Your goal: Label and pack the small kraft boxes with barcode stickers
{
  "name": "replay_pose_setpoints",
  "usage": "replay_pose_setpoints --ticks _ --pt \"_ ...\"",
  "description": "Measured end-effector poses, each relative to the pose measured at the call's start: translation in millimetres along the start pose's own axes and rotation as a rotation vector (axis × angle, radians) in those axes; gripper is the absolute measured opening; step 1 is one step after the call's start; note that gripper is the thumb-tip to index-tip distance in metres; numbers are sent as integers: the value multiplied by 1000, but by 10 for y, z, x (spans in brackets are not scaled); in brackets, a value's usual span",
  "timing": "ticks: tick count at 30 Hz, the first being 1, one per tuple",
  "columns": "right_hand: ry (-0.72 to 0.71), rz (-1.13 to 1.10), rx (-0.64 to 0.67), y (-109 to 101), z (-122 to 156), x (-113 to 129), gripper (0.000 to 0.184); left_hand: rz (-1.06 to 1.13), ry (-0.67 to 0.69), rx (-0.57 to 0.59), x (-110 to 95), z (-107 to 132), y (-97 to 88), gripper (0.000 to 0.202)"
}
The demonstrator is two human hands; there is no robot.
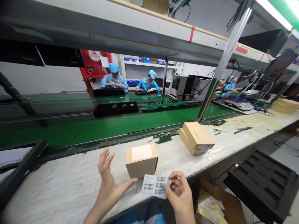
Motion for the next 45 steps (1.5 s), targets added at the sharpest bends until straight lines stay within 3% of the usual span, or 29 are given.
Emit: replay_pose_setpoints --ticks 2,4,6,10,13,20,24,31,45 --pt "-4 -24 76 49 -230 212 46 135 -33 172 91 -180 108 102" --pt "-22 -20 156 151 -446 421 47 209 -90 256 103 -169 243 96" --pt "-38 9 247 272 -611 590 46 215 -111 144 21 16 348 84" --pt "55 105 461 472 -717 714 45 238 -90 -266 -263 525 399 66" --pt "83 175 552 554 -675 680 43 176 -61 -381 -379 680 345 69" --pt "90 229 617 708 -671 610 39 176 27 -296 -212 647 246 57" --pt "71 267 626 751 -678 628 38 178 76 -334 -157 661 235 51" --pt "117 296 649 758 -691 615 42 84 276 -366 -154 608 185 45" --pt "70 354 668 744 -678 617 37 -20 354 -295 -136 613 162 31"
Point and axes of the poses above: each hand's wrist, its own z-axis away from the middle knuckle, its own y-axis out of the palm, x = y × z, the point moved 2 cm from there along -z, towards the middle knuckle, and after that the axes turned 8 degrees about -z, right-handed, at the moved point
